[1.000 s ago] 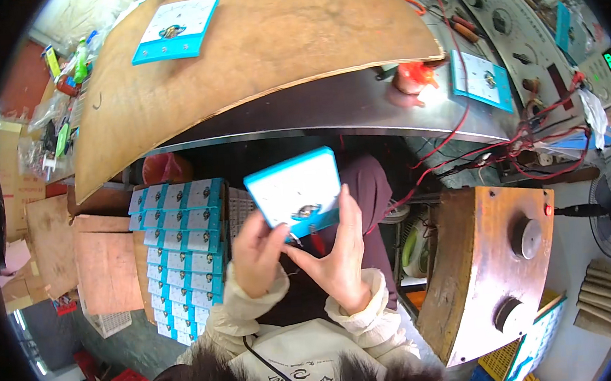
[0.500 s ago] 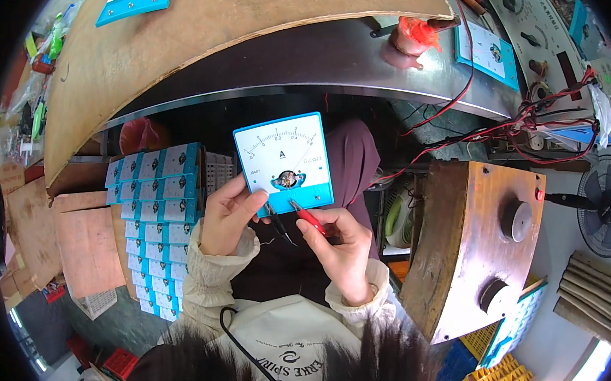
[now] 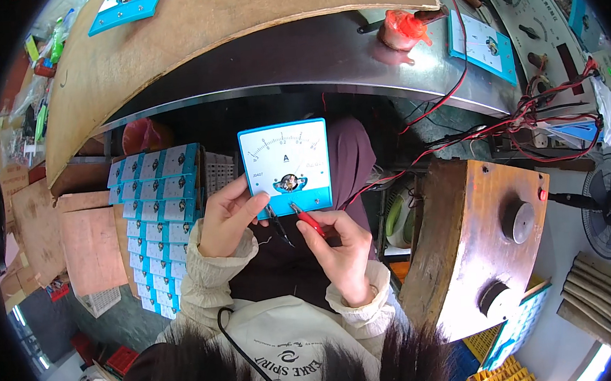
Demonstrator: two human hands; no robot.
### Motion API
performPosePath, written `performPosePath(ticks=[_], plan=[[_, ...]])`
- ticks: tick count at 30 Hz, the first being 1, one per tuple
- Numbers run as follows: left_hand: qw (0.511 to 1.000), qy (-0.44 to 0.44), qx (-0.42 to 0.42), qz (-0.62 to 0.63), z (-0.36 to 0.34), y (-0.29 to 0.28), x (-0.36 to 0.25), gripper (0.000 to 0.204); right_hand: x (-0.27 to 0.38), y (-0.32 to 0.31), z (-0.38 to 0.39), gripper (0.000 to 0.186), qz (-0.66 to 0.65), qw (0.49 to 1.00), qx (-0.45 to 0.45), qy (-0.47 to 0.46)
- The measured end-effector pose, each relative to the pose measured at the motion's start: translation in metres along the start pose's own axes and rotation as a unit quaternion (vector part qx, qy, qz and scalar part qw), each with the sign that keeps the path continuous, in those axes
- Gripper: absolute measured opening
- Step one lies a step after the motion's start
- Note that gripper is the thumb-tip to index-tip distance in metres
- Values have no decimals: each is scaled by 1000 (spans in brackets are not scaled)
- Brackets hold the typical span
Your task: Testing ammeters by connecting test leads to their terminals and placing them in storage crates.
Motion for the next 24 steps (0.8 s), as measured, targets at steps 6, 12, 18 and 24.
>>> performPosePath(ticks=[6,12,18,24], plan=[[1000,-6,-6,30,7,-3,5,51,11,-1,-1,18,67,997,19,-28],[999,-1,-41,34,13,-12,10,52,17,9,-6,18,90,993,46,-55],[997,3,-63,33,15,-19,8,52,20,14,-12,19,89,992,45,-72],[996,0,-79,32,14,-19,11,46,25,11,-13,18,96,991,44,-88]])
Point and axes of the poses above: each hand's wrist, its own z-axis away from the middle knuckle, its own y-axis out of the palm, x = y × z, the point moved 10 cm from there along -z, towards the middle knuckle, and after that the axes turned 7 degrees about -y, right-handed, at the moved point
